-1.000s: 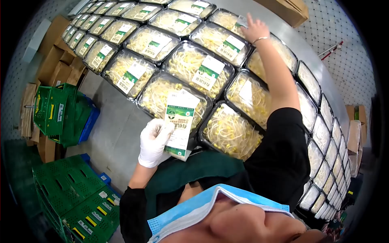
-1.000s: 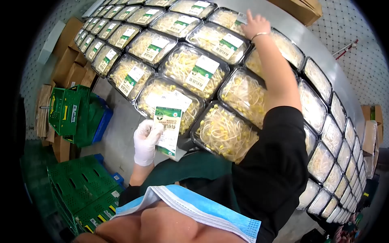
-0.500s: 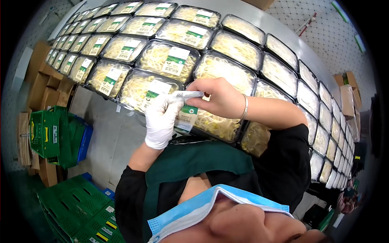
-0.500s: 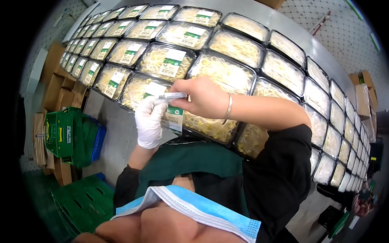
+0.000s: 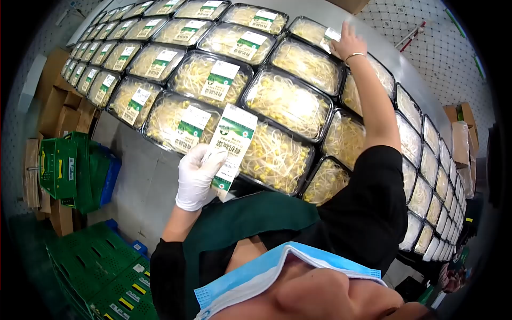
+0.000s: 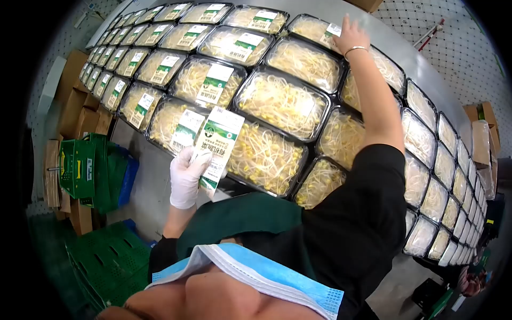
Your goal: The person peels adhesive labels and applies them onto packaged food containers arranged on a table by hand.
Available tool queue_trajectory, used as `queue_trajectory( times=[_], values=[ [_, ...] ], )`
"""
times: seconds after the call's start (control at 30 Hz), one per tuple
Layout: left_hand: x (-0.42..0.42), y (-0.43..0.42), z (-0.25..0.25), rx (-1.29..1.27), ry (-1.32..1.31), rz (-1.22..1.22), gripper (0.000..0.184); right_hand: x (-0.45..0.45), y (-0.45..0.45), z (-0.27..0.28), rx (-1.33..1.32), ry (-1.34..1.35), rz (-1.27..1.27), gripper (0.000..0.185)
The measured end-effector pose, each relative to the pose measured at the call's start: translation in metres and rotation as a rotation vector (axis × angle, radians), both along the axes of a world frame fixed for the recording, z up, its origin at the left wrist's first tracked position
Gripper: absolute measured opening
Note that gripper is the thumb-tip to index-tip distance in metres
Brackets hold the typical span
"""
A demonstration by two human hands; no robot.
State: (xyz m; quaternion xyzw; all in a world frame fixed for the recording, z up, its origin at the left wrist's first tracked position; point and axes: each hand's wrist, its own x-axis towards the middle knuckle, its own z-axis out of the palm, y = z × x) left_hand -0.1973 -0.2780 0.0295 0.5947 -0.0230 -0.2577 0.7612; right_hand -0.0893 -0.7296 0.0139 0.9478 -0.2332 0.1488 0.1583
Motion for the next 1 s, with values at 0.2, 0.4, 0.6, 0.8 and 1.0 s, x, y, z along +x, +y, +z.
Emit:
queue_trajectory(
  times=[0.2,0.4,0.6,0.8,1.0],
  values=[
    [-0.015,-0.011,-0.008,-0.155,-0.266,-0.163,0.030,-0.122,0.193,0.068,1.368,0.237,0.987,0.041],
    [-0.026,-0.020,0.019,0.028,-0.302,-0.195,0.014,-0.173,0.246,0.062,1.099,0.091,0.956,0.015],
    [-0.029,-0.027,0.000,0.078,-0.330,-0.189,0.010,-0.132,0.172,0.091,0.621,-0.030,0.432,0.016],
    [-0.026,0.003,-0.024,0.036,-0.248,-0.068,0.004,-0.063,0.058,-0.001,0.148,-0.016,0.390,0.031],
    [-0.046,0.006,-0.026,-0.156,-0.145,-0.076,0.019,-0.114,0.126,0.029,0.680,0.030,0.510,0.062]
  ],
)
